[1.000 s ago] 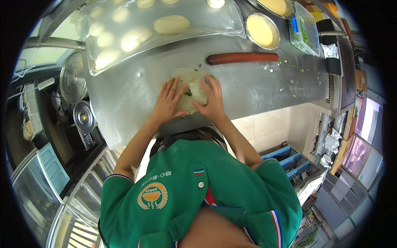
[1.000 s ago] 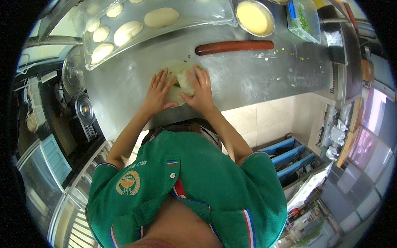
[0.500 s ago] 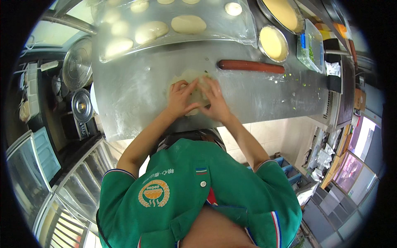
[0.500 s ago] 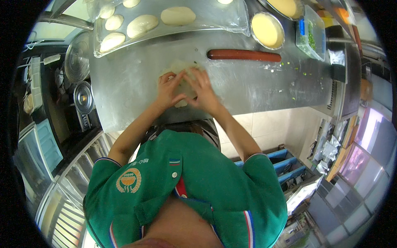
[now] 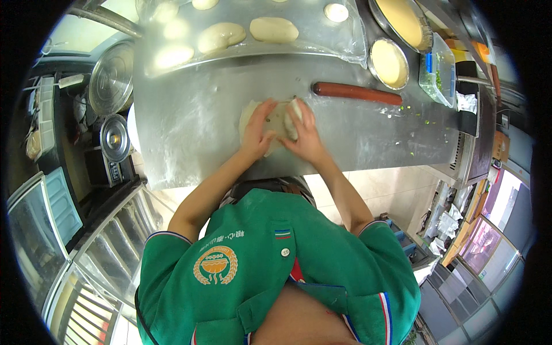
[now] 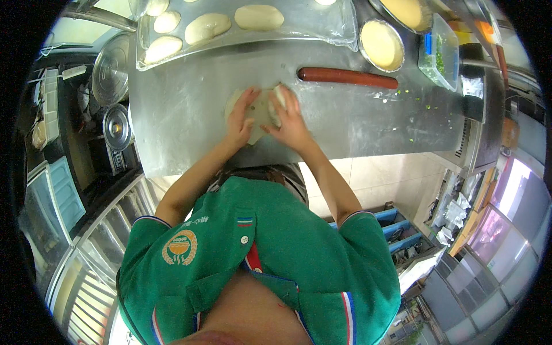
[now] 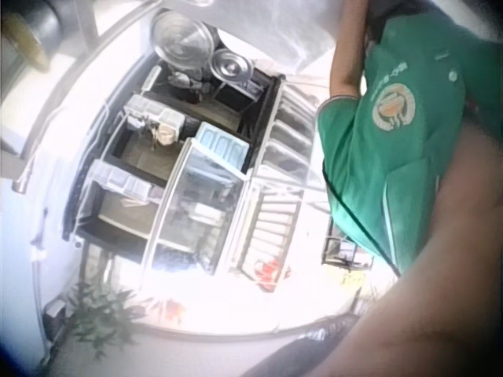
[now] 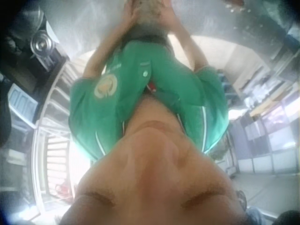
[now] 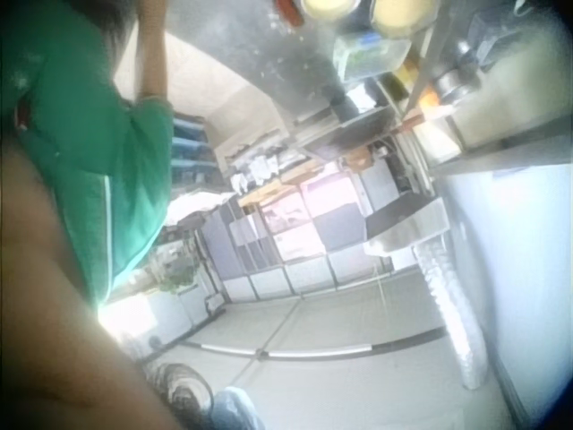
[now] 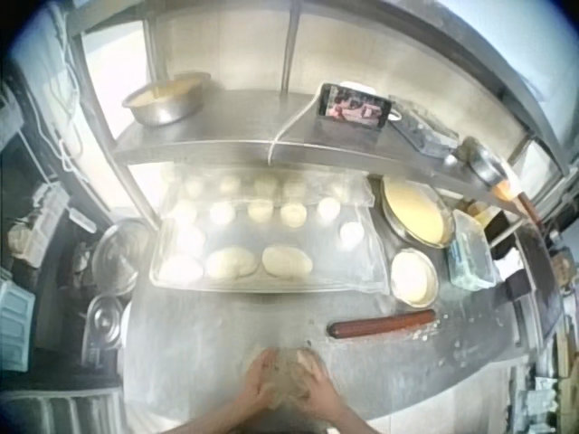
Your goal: The person rolls dough balls into flat sheets using a rolling pin, spreads a yellow paste, sprinkles chopped green onions, and rolls the dough into cylindrical shapes. The finished rolls are placed on a tray.
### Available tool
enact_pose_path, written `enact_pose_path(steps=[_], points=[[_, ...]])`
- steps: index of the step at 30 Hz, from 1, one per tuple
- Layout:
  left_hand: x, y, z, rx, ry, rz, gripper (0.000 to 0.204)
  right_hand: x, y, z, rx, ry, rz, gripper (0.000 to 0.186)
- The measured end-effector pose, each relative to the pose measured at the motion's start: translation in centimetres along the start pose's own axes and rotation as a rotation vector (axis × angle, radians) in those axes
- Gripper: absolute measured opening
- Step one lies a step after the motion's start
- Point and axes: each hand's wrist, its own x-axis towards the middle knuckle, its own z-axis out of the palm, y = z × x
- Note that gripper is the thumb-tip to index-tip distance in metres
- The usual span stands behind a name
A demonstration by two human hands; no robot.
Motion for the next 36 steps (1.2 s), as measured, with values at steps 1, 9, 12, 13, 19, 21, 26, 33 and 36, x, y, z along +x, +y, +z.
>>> enact_pose_path(steps=[1,9,12,13,19,21,26,33,36], points=[[-0.3,-0.6,-0.5,-0.008,0.029,0.000,0.083,0.4,0.0,0.0,-0.018,-0.004,-0.019,0.070],[-0.3,1.9,-0.2,-0.158,0.140,-0.067,0.066,0.2,-1.8,3.4,0.200,-0.099,0.041,0.056],[0.3,1.1,-1.1,-0.066,0.116,0.001,0.066,0.6,-1.4,1.4,0.140,0.091,0.055,0.057],[-0.2,0.9,-1.8,0.115,0.067,0.013,0.066,0.8,-1.3,1.6,-0.016,0.092,0.032,0.058],[-2.9,1.8,-5.5,0.700,-0.125,0.021,0.063,1.0,-4.5,3.7,-0.053,0.044,-0.114,0.058],[-2.8,2.1,-5.5,0.644,-0.141,0.022,0.061,0.4,-4.4,5.6,0.165,-0.085,-0.005,0.059],[-1.7,0.7,-8.8,0.355,0.095,-0.073,0.052,0.0,-4.2,4.2,0.144,0.008,0.139,0.066],[6.5,2.0,-8.0,0.289,-0.237,0.099,0.047,0.2,-8.5,1.1,0.112,-0.001,-0.092,0.047],[5.4,0.6,-6.3,0.581,-0.607,0.352,0.057,-1.2,-2.2,2.3,0.037,0.072,0.383,0.025]])
